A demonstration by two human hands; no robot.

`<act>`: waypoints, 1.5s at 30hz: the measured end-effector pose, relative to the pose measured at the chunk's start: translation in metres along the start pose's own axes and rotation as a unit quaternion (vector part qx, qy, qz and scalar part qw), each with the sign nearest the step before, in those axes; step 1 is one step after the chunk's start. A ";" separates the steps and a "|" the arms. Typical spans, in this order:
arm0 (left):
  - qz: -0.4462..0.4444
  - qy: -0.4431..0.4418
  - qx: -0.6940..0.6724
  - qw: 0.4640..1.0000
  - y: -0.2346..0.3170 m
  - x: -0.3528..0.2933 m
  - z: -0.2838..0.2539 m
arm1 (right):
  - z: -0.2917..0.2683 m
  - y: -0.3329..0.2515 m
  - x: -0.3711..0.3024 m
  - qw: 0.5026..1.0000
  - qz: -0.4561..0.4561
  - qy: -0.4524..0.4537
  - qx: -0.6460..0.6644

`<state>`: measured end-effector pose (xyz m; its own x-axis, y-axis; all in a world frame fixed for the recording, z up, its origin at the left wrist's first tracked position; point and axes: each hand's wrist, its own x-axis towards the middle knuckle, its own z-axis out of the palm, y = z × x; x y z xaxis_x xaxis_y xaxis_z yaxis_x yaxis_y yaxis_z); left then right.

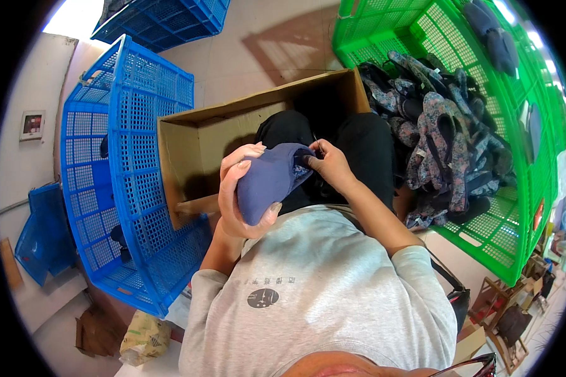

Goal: The person sits on the floor and uses scissors to trim loose threads and excess fabric from the edges of floral-patterned slippers. They pick up slippers from a green crate, trim them, and place them into a cardboard box.

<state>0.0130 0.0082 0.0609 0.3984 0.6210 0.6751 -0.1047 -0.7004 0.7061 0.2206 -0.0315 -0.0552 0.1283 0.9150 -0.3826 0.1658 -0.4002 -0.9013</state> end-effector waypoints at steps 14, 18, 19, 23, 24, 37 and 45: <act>-0.332 0.418 -0.220 0.816 -0.008 -0.006 -0.018 | -0.030 -0.020 -0.006 0.959 0.033 -0.125 0.252; -0.427 0.481 -0.281 0.712 -0.033 -0.034 -0.022 | -0.038 -0.005 -0.015 0.958 -0.107 -0.163 0.208; -0.459 0.496 -0.283 0.680 -0.035 -0.037 -0.021 | -0.042 -0.009 -0.018 0.973 -0.050 -0.178 0.137; -0.499 0.497 -0.328 0.630 -0.045 -0.051 -0.015 | -0.023 0.019 -0.020 0.964 -0.029 -0.142 0.222; -0.505 0.504 -0.325 0.621 -0.048 -0.054 -0.015 | -0.021 0.018 -0.021 0.961 -0.015 -0.128 0.245; -0.399 0.433 -0.409 0.697 -0.038 -0.045 -0.014 | -0.018 0.027 -0.016 0.899 0.206 -0.056 0.383; -0.454 0.289 -0.374 0.756 -0.038 -0.038 -0.025 | -0.022 0.019 -0.023 0.905 0.083 0.084 0.408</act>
<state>-0.0207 0.0200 0.0141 0.1741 0.9275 -0.3308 -0.5990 0.3664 0.7120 0.2424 -0.0614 -0.0591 0.2437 0.7973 -0.5522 -0.6385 -0.2967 -0.7101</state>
